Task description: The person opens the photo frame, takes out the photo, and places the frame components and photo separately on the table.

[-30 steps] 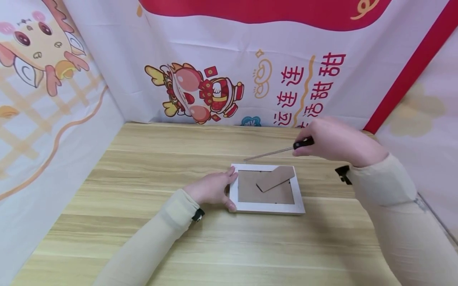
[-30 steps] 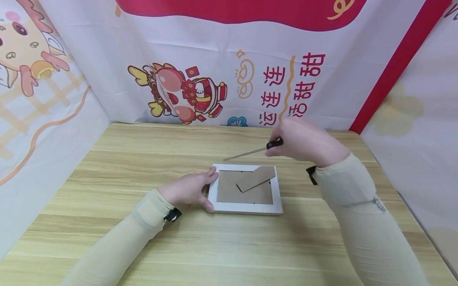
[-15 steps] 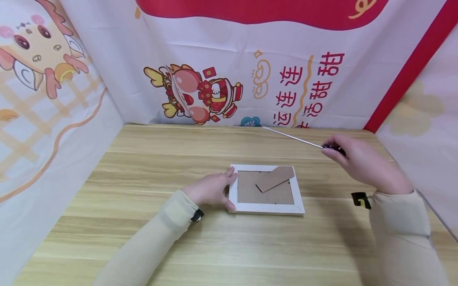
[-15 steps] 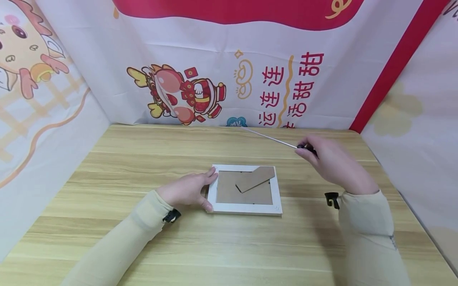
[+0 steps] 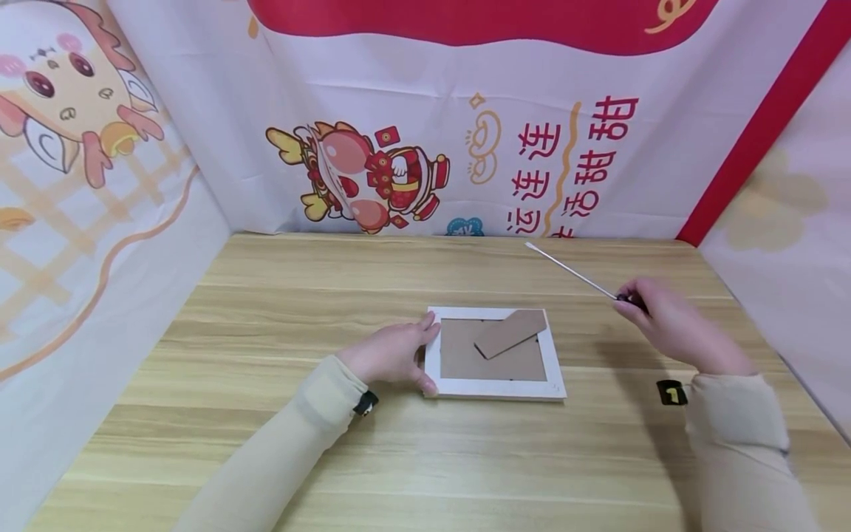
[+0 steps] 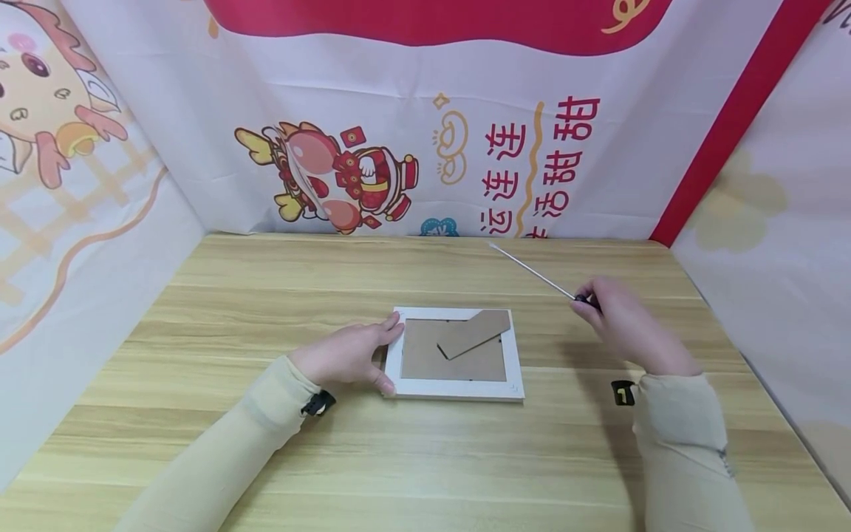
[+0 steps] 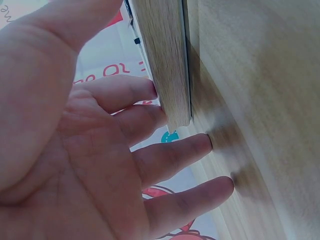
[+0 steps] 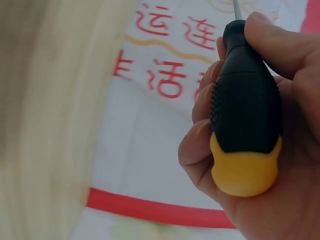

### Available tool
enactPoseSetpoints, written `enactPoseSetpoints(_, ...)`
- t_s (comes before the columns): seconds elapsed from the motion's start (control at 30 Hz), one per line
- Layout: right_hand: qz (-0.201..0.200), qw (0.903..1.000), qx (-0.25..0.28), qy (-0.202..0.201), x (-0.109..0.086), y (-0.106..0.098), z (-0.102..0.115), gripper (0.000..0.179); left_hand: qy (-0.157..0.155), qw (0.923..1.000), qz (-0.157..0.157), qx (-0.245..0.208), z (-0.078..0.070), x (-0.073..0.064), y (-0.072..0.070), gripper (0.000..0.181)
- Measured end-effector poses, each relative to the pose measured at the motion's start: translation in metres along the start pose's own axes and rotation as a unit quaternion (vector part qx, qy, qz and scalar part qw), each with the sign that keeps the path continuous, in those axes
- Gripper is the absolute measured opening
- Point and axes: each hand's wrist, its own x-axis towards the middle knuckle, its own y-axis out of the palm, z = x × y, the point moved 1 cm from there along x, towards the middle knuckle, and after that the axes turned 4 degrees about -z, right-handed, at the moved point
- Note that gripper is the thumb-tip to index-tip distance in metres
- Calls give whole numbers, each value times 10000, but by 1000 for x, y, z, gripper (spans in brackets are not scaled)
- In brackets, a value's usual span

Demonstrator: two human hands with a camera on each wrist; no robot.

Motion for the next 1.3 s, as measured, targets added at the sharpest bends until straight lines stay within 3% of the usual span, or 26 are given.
enactPoseSetpoints(0.43,659,9947,139,772,-3,22,-33,23,11,10000,-25,48,0,1,1,110)
enactPoseSetpoints(0.97,957,9907,3,963,-8,28,-51,22,-23,10000,-37,-77,1,-1,1,110)
enactPoseSetpoints(1.3,970,9895,-275,1031,-10,33,-52,18,-19,9999,-60,-98,0,-2,1,109)
